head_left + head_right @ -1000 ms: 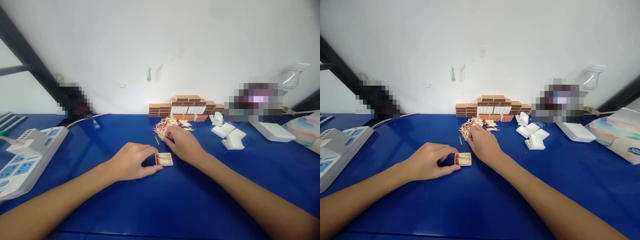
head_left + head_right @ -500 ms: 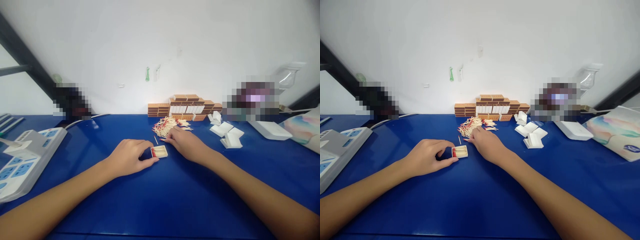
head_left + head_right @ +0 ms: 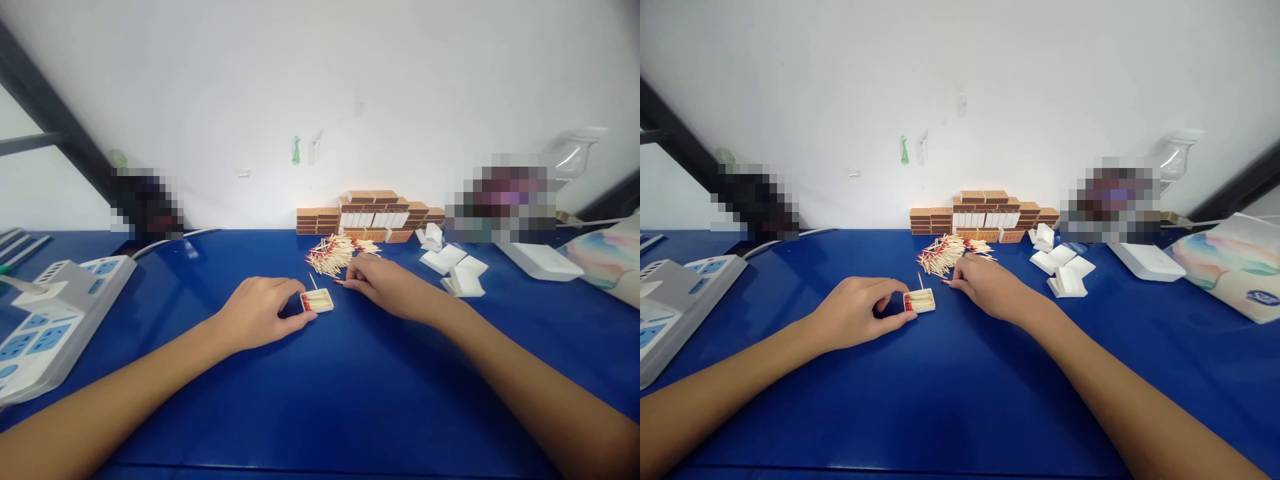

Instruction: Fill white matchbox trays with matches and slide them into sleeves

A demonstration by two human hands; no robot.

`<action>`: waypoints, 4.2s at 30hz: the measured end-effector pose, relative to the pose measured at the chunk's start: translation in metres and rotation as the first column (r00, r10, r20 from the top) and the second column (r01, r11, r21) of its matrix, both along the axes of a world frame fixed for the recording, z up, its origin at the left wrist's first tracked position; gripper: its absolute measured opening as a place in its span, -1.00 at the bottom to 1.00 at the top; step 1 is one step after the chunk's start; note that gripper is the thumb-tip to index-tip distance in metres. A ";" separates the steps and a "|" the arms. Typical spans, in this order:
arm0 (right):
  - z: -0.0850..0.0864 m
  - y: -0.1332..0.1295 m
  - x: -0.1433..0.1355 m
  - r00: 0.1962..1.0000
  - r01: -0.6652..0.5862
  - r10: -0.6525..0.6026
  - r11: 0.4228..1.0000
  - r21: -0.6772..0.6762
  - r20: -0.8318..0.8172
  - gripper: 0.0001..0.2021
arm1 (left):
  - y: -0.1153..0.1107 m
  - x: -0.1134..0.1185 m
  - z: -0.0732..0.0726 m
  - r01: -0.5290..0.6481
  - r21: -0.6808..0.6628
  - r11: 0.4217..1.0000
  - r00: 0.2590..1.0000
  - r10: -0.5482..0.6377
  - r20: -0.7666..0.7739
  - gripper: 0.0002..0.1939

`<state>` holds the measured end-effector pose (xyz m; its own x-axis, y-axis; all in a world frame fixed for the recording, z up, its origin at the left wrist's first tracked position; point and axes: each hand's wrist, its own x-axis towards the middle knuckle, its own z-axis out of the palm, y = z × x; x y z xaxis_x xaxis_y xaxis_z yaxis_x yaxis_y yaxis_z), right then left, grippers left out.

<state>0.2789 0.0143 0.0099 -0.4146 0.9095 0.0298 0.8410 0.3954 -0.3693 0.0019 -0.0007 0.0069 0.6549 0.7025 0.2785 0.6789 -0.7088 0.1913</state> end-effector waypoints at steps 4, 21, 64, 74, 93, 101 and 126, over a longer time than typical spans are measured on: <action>-0.002 0.001 0.001 1.000 -0.011 0.011 1.000 0.012 -0.007 -0.83 | 0.000 0.000 0.001 0.004 -0.015 1.000 1.000 -0.004 -0.005 -0.66; -0.005 0.001 -0.002 1.000 -0.025 0.025 0.998 0.060 0.004 -0.85 | 0.000 0.000 0.000 0.013 -0.019 1.000 1.000 -0.013 -0.005 -0.67; 0.000 -0.001 -0.009 0.997 0.038 -0.041 0.998 0.043 0.069 -0.83 | -0.001 0.000 0.001 0.016 -0.023 1.000 1.000 -0.017 -0.014 -0.66; 0.002 -0.002 -0.010 0.993 0.035 -0.038 0.999 0.030 0.110 -0.84 | 0.000 -0.001 -0.001 0.012 -0.027 1.000 1.000 -0.013 -0.019 -0.67; 0.005 -0.012 -0.012 0.971 -0.080 0.101 0.992 0.102 -0.218 -0.83 | 0.001 -0.001 0.000 0.022 -0.009 1.000 1.000 -0.022 0.006 -0.68; 0.005 -0.017 -0.018 0.964 -0.113 0.118 0.993 0.036 -0.239 -0.85 | 0.000 0.000 0.000 0.025 -0.017 1.000 1.000 -0.025 0.005 -0.70; 0.001 -0.032 -0.038 0.972 -0.218 0.221 0.975 0.046 -0.086 -0.89 | -0.003 0.000 0.001 0.197 0.001 0.981 0.979 -0.196 0.052 -0.66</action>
